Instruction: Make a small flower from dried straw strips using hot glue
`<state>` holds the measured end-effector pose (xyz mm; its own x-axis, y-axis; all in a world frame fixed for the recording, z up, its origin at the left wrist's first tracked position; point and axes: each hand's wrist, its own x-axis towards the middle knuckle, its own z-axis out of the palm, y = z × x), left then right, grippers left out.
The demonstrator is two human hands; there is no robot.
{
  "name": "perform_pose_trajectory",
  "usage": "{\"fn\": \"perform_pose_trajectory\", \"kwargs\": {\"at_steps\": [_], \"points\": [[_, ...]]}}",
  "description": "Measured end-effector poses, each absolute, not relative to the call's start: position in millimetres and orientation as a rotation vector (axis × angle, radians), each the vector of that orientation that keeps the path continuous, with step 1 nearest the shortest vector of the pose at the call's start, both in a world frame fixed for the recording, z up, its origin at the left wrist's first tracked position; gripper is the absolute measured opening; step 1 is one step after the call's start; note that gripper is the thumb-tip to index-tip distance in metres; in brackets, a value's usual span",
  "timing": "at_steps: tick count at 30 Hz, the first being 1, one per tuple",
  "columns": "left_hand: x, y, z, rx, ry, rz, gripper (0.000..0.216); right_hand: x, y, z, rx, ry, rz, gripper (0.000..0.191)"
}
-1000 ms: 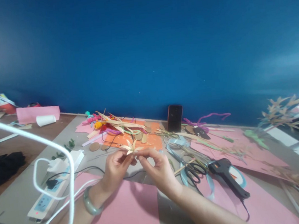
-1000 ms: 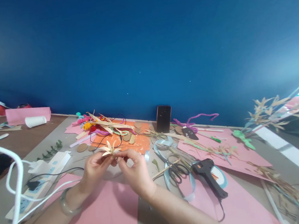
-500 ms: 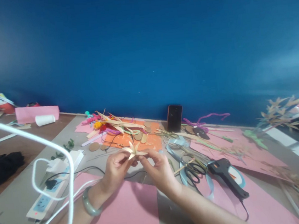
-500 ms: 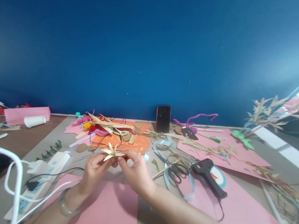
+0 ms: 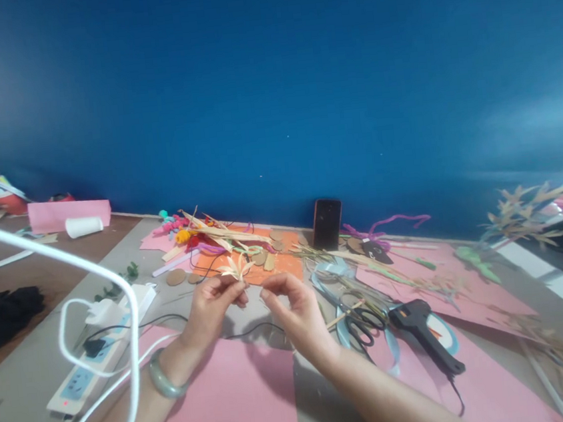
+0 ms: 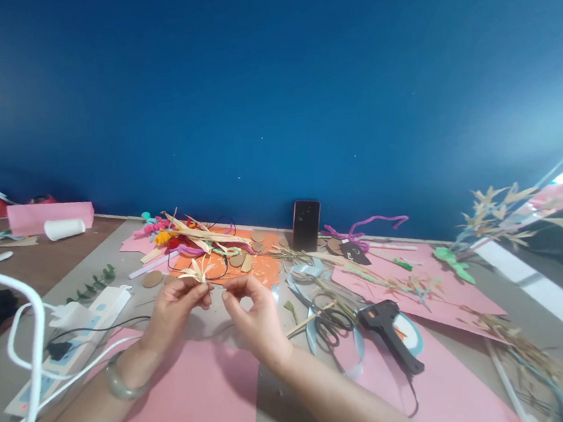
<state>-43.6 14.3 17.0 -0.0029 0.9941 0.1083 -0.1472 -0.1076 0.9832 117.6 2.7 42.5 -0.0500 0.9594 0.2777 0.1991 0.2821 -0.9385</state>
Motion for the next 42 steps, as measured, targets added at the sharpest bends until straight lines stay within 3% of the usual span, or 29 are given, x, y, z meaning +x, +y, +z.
{"fn": "perform_pose_trajectory", "kwargs": {"at_steps": [16, 22, 42], "points": [[-38, 10, 23, 1.104, 0.961, 1.259, 0.020, 109, 4, 33, -1.159, -1.556, 0.908, 0.006], [-39, 11, 22, 1.190, 0.955, 1.245, 0.019, 111, 4, 32, -1.130, -1.558, 0.956, 0.015], [-51, 10, 25, 1.182, 0.761, 1.170, 0.020, 115, 2, 26, -1.000, -1.563, 1.122, 0.012]]}}
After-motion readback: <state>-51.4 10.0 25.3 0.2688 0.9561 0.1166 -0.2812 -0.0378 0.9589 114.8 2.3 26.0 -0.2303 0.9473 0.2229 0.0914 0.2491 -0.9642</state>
